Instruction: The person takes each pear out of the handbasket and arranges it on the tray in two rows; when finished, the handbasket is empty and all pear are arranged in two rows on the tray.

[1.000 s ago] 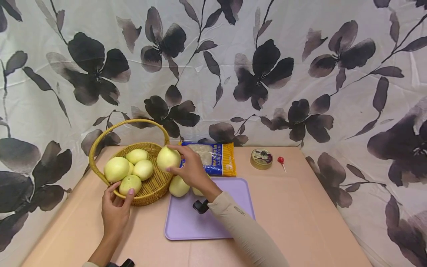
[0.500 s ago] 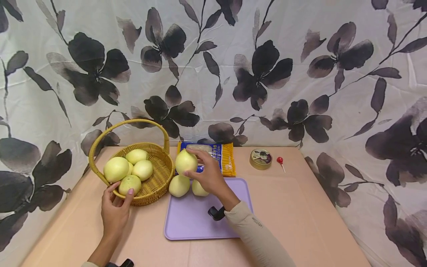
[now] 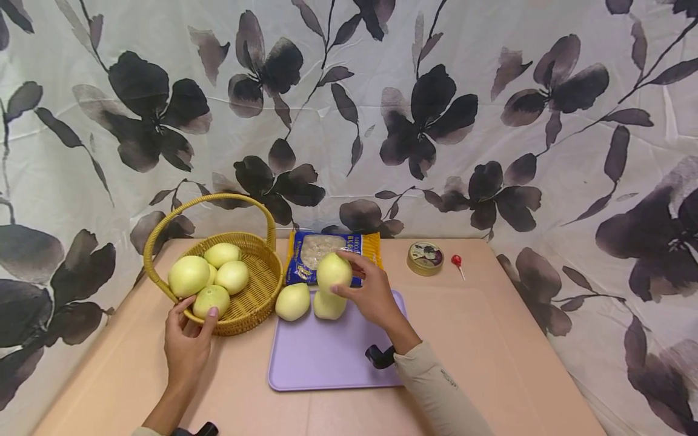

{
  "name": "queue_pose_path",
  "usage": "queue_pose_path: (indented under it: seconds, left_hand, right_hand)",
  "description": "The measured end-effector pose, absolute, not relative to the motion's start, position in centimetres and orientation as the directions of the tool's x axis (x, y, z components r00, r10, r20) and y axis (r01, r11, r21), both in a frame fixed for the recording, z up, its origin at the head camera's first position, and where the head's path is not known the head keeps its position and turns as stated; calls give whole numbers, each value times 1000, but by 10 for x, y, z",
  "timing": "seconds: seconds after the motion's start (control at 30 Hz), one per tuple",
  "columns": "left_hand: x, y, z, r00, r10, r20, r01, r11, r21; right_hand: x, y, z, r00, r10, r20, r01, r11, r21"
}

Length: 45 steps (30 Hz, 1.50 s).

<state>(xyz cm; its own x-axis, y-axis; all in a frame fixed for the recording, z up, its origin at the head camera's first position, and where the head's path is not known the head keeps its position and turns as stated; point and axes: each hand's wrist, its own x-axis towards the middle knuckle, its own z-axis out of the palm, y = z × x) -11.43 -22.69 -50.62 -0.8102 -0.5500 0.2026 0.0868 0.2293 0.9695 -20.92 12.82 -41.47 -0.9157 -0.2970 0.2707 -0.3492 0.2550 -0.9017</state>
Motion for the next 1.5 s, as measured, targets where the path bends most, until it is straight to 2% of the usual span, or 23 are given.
queue_pose_path:
  seconds: [0.4, 0.6, 0.97, 1.17, 1.5]
  left_hand:
    - [-114, -226, -507, -809, -550, 206, 94, 225, 970]
    - [-114, -227, -508, -803, -561, 200, 81, 229, 970]
    - [-112, -226, -508, -808, -553, 201, 80, 235, 969]
    - [-112, -225, -508, -811, -549, 201, 79, 237, 968]
    - [-111, -226, -508, -812, -551, 194, 61, 250, 966]
  right_hand:
    - [-208, 171, -436, -929, -275, 249, -336, 340, -878]
    - [-210, 185, -450, -935, -302, 189, -293, 351, -889]
    - [-219, 192, -479, -931, -347, 114, -254, 391, -885]
    - [-221, 190, -483, -941, -328, 79, -224, 432, -873]
    - [-222, 194, -485, -933, -345, 100, -254, 438, -863]
